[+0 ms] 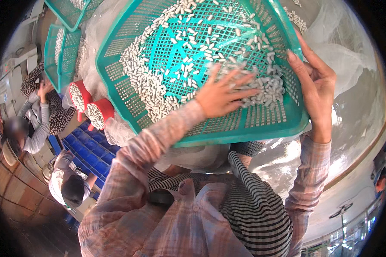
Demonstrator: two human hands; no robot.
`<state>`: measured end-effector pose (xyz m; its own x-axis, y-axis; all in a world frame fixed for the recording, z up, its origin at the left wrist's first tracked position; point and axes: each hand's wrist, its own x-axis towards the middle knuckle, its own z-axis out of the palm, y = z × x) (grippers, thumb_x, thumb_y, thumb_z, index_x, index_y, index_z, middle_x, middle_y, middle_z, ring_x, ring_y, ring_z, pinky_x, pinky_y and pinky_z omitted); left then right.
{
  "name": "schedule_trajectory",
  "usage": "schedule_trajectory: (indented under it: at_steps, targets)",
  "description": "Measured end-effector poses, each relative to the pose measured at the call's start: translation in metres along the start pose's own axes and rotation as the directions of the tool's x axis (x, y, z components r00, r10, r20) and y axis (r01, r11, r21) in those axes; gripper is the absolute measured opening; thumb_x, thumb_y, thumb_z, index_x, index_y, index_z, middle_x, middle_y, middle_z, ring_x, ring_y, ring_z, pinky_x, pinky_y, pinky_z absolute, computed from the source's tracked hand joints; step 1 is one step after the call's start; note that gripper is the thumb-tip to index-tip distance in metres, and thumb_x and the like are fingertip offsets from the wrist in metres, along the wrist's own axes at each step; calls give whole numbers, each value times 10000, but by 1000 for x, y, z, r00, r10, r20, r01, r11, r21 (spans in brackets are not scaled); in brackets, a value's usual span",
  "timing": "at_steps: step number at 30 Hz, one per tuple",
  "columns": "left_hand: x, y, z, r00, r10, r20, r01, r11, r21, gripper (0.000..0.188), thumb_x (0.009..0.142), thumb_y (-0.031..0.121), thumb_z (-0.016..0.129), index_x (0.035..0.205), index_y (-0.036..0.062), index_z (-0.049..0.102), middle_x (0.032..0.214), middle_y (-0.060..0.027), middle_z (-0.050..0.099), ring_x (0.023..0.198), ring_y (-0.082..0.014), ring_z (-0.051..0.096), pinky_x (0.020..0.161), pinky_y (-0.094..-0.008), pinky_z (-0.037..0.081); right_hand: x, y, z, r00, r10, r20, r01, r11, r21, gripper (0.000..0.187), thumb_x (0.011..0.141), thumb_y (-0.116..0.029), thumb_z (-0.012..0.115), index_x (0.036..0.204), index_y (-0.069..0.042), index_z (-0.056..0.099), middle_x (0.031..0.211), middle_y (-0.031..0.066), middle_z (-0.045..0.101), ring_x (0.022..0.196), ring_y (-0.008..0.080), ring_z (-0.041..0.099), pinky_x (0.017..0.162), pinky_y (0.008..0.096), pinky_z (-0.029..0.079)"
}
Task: The person sits and sorts small white capsule-like items in a green basket by hand, moving them around and occasionally transferring them into a red scoop. The person continues this repetitive sorting process throughout the clip.
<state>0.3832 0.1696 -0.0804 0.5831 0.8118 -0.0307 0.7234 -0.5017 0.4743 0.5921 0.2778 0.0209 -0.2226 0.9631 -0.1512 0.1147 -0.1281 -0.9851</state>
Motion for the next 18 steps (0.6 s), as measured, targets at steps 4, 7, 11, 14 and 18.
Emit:
schedule_trajectory:
  at_steps: [4,7,11,14,18]
  targets:
    - [-84,-55,-34,960,-141,243,72,959,274,556,885,400,572,1412,369,398,1562,3,204,1433,-290,180,1092,-653,161,15,27,-11,998,53,-22,-57,973,-225,417,915,-113,627,1305,4,536,1034,89,682,882,62,581,807,210,468]
    - [-125,-50,-92,880,-258,399,275,961,15,546,846,222,633,1364,283,476,1508,-54,312,1332,-325,351,1083,-507,310,21,52,-9,973,-221,-60,177,890,-421,413,924,-179,622,1319,-82,551,880,53,714,693,54,578,626,230,474]
    - [-173,-46,-145,895,-443,-44,445,886,128,688,727,73,703,1365,146,459,1363,-145,445,1207,-348,454,966,-404,440,14,31,1,978,-201,-64,42,481,-876,393,923,-228,609,1313,-202,567,845,89,702,535,156,571,516,283,453]
    - [-202,-59,-129,654,-637,-408,713,699,52,907,676,94,745,1455,91,281,1322,-210,416,1188,-379,451,920,-390,462,13,33,1,941,-338,-18,128,404,-906,408,924,-243,599,1328,-250,546,868,103,695,518,209,583,491,316,453]
    - [-229,-79,-125,446,-792,-416,776,574,-260,1111,649,116,781,1502,71,71,1327,-250,352,1193,-364,436,889,-386,478,17,36,4,893,-440,94,260,335,-906,438,933,-237,584,1363,-245,502,916,104,702,553,230,622,498,338,467]
